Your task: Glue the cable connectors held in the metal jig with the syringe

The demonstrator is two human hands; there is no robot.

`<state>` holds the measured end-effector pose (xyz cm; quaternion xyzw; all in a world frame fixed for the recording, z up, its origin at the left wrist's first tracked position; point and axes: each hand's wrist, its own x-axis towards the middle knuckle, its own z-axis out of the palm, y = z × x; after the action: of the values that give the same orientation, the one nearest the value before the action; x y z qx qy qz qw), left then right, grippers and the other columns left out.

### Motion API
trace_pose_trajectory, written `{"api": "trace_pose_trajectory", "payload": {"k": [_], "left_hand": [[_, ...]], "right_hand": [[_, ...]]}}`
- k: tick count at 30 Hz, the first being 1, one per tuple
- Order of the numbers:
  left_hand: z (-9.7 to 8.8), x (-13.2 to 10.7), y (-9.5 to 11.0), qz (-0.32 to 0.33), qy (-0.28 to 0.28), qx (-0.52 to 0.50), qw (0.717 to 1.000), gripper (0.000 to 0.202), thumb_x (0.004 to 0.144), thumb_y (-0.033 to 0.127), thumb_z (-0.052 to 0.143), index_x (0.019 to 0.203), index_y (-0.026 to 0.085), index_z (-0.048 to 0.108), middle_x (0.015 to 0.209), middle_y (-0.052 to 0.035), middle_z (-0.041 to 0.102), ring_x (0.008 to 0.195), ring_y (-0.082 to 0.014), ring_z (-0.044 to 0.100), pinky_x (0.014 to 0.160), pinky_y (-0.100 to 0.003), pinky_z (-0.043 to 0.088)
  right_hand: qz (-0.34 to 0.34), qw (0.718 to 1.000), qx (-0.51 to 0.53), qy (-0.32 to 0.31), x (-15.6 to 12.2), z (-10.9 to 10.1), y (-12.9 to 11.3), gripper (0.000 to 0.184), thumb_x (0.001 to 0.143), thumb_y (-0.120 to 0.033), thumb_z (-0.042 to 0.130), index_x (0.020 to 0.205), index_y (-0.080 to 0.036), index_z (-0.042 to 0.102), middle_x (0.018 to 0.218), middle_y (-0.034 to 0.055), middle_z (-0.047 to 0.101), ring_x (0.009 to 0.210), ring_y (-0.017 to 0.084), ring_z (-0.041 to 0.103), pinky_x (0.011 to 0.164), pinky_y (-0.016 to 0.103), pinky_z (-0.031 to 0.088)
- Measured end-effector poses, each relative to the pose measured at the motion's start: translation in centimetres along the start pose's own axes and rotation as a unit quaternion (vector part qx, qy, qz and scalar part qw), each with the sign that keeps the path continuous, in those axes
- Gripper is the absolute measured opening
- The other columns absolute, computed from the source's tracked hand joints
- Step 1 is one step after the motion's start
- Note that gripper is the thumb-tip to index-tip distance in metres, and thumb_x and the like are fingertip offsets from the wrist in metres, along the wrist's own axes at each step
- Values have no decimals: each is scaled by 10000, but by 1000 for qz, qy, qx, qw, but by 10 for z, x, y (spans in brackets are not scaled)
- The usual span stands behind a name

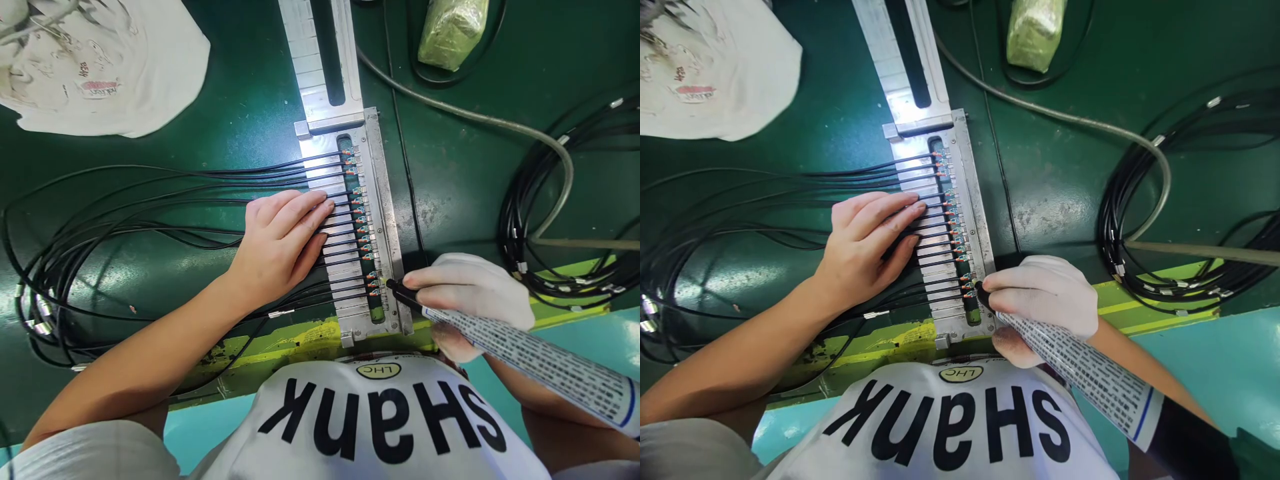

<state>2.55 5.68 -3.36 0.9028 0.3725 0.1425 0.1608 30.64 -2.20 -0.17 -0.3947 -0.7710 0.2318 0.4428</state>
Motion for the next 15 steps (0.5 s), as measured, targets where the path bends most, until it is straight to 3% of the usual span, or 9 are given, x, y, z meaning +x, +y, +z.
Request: {"api": "trace_pose_trajectory", "payload": {"k": [6, 15], "left_hand": [[1, 0, 0, -1, 1, -5, 1000, 543, 968, 267, 522, 1502, 268, 424, 1458, -97, 544, 1312, -311, 503, 1086, -508, 360], [1, -1, -1, -11, -8, -8, 1000, 571, 966, 274, 515, 1522, 292, 390, 1471, -91, 531, 1321, -320, 499, 1094, -522, 349]], "right_hand": [[19, 1000, -11, -13, -4, 1, 1, 278, 961, -392, 516, 849, -196, 680, 884, 81, 781, 680, 199, 723, 628, 369, 586], [12, 1000, -21, -5, -6, 0, 2, 238, 966, -364, 534, 875, -202, 684, 911, 72, 781, 706, 186, 738, 647, 345, 601]]}}
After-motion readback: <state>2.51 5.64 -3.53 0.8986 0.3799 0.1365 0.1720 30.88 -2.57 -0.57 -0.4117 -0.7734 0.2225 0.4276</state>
